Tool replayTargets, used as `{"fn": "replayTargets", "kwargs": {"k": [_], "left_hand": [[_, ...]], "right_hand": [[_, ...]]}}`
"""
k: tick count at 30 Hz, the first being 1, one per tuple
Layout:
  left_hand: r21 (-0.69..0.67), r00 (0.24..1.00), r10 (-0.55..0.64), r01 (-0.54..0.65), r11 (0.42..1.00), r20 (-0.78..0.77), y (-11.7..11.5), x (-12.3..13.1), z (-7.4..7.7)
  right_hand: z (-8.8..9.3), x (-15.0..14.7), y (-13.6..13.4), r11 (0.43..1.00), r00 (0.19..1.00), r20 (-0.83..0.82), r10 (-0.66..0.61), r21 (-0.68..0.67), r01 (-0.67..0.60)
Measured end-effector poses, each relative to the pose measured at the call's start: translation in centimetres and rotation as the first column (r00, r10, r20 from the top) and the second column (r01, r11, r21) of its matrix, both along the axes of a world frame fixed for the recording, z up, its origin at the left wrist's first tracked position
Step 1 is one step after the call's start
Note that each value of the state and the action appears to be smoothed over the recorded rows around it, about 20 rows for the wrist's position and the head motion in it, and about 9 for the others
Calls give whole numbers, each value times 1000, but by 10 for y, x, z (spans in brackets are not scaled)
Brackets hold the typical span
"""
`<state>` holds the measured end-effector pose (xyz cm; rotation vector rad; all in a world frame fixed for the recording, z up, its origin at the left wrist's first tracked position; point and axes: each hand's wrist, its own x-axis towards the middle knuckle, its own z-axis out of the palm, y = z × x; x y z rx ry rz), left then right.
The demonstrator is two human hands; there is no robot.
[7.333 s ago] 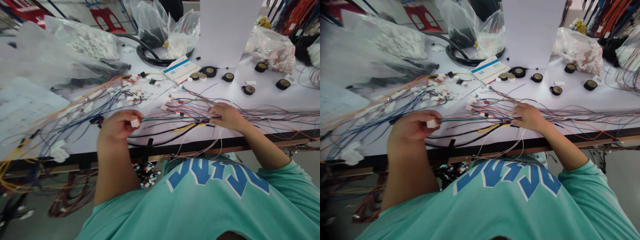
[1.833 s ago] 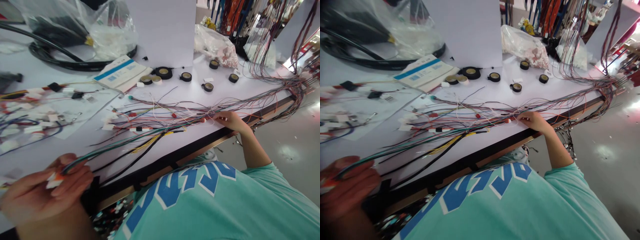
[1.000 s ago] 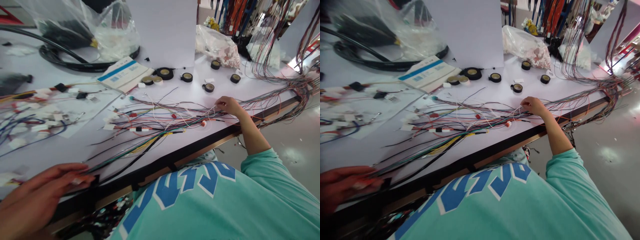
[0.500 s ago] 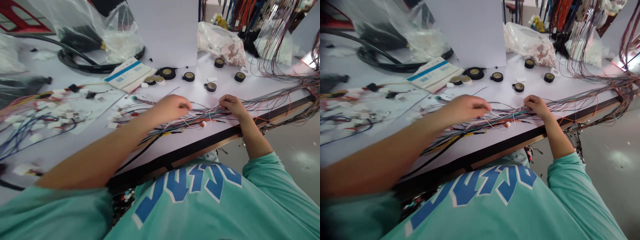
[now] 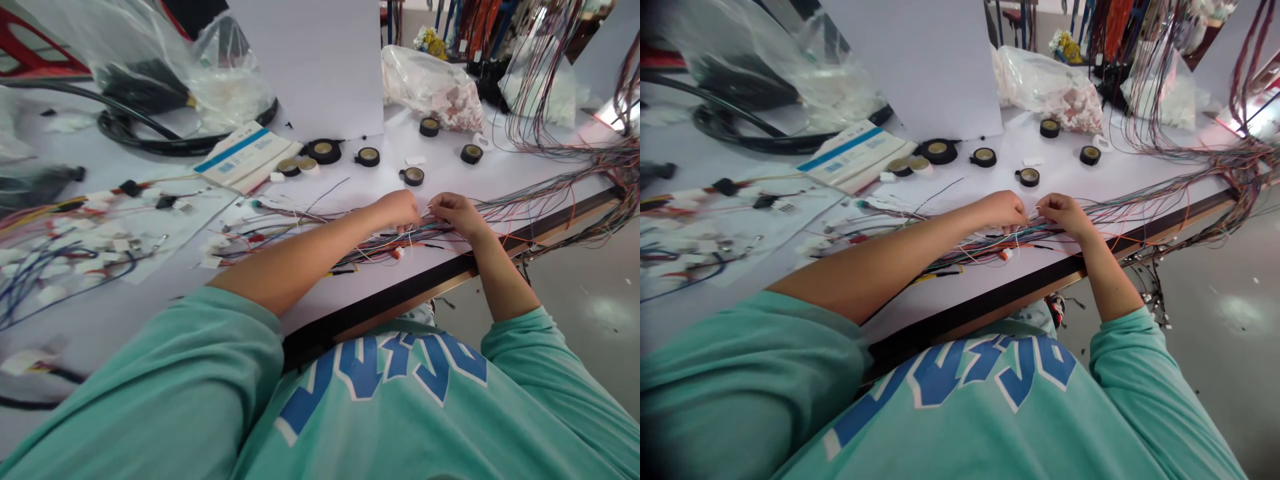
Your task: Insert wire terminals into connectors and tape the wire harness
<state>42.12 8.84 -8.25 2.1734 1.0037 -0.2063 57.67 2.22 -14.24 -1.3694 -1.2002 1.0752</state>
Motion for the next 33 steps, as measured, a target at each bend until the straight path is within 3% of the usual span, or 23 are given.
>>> {"fn": "replayTargets", "kwargs": {"k": [6,10,19,22,26,28,33], "left_hand": [[-155,993,84,-71,985,80,2,-4,1],[-185,991,90,-71,980,98,4,-5,2],[-211,950,232,-188,959,210,4,5,4],[-181,962,184,-148,972,202,1,9,-2],[31,990,14,-18,999,139,-1,9,-9],[66,994,1,-9,998,112,-2,8,-10],[-213,958,201,-157,964,206,-4,5,-10]], "right_hand": [[-5,0,1,988,982,110,152,-35,-149],[-9,1,3,975,961,169,221,0,-224],[-14,5,2,957,883,385,269,-7,-288],[-16,6,2,959,872,415,258,0,-284],[-16,7,2,958,877,396,272,-23,-287],[-14,8,1,955,893,347,288,-39,-293],[-7,16,-5,970,937,253,243,-60,-235]]}}
